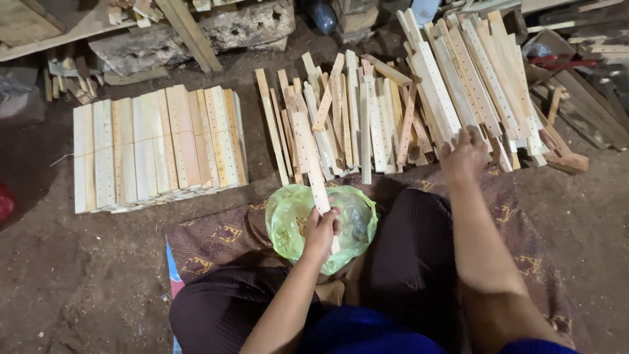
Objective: The person is threading a thin string through pre-drilled holes in wooden slats to bundle them together.
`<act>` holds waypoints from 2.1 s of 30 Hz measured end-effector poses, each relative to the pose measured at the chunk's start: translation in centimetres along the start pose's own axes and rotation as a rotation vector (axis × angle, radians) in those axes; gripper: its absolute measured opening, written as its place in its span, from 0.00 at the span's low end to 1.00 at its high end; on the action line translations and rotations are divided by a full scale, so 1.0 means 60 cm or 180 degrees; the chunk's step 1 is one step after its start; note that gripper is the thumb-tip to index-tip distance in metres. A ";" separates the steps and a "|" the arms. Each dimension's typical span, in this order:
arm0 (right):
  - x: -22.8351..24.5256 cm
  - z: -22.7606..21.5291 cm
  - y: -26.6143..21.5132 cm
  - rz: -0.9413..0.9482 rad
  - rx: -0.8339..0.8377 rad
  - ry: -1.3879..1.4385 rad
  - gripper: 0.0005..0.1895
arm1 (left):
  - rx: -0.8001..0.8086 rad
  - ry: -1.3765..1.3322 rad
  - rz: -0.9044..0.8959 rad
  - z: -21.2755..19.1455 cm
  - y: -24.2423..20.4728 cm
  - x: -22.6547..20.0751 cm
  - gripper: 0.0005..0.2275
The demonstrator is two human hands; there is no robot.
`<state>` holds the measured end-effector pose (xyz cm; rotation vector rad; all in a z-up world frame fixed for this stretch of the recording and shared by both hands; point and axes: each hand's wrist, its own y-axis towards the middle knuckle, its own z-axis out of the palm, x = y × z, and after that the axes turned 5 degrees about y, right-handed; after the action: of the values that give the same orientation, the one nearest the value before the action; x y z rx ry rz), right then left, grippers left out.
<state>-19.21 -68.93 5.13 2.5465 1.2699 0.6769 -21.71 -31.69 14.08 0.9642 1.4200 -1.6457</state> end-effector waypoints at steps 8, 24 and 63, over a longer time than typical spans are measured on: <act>-0.070 0.153 0.034 -0.0390 -0.0080 -0.0099 0.18 | -0.0193 -0.0276 -0.0085 -0.015 -0.014 0.027 0.05; 0.152 -0.018 -0.162 0.0906 0.0675 0.2704 0.24 | 0.0179 -0.0489 -0.0213 -0.043 0.004 0.058 0.18; 0.346 -0.200 -0.407 -0.1432 0.1589 0.3468 0.26 | -0.0754 -0.1392 0.0652 -0.120 0.036 -0.005 0.21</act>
<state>-31.30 -37.78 12.53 1.9878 2.4716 1.9469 -19.12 -24.76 12.66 0.5510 1.1436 -1.3929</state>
